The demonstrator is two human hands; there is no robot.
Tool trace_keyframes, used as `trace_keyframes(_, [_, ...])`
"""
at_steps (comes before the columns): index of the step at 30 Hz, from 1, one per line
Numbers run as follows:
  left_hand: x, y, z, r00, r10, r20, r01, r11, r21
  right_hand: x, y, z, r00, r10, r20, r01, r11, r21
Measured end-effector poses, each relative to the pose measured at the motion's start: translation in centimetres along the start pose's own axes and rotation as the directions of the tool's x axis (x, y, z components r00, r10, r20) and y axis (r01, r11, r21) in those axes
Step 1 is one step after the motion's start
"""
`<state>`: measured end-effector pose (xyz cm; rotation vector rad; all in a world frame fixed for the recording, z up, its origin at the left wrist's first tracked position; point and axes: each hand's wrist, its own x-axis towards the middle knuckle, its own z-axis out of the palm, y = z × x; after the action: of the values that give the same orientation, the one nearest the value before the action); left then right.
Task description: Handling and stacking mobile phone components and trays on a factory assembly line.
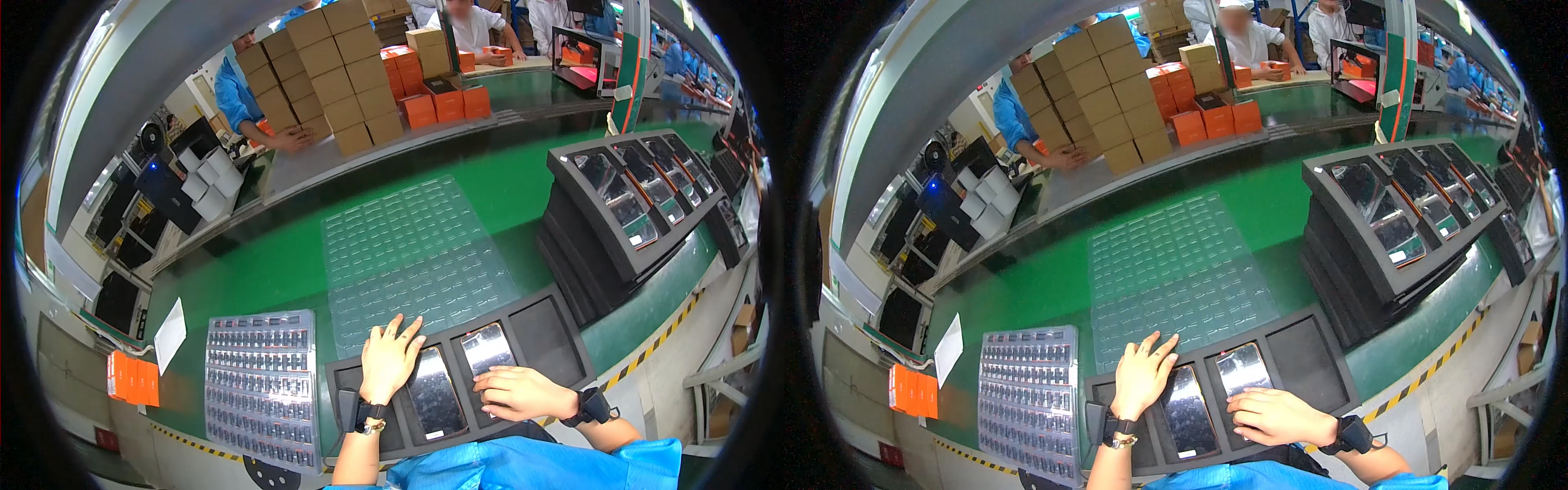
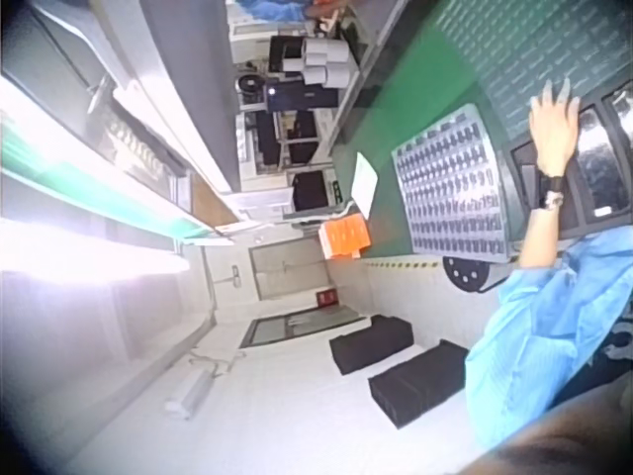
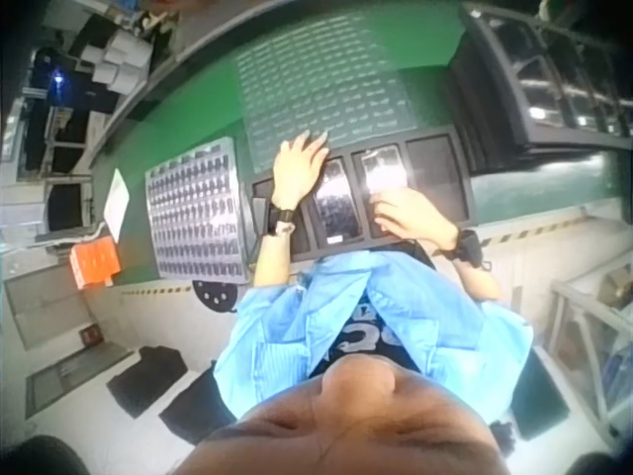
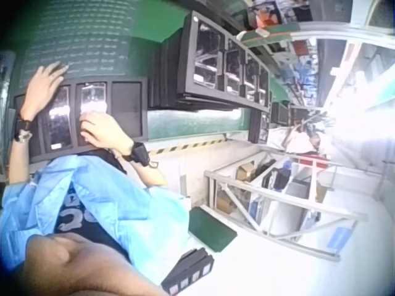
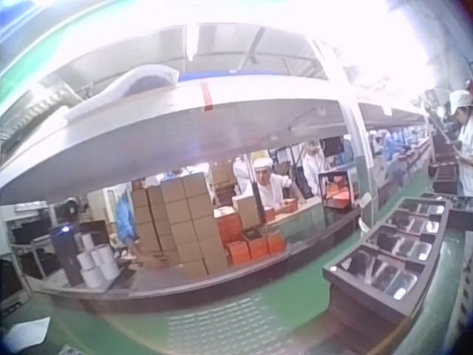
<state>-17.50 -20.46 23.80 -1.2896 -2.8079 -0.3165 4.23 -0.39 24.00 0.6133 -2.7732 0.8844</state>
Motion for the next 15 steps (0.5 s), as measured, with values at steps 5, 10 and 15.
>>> trace_keyframes(5, [-0.4, -0.7, -0.4, 1.000, 0.011, 0.021, -0.009, 0.996, -0.089, -0.3, -0.3, 0.0, 0.999, -0.035, -0.041, 0.036, 0.999, 0.001])
trace_keyframes(10, [-0.8, -0.8, -1.1, 0.999, -0.036, 0.041, 0.043, 0.982, -0.184, -0.6, -2.0, -3.5, 0.969, 0.021, -0.248, -0.069, 0.980, -0.187])
trace_keyframes(15, [-2.5, -0.6, -3.5, 0.999, -0.033, 0.019, 0.037, 0.973, -0.229, -5.1, -2.3, -12.0, 0.695, 0.007, -0.719, -0.590, 0.576, -0.565])
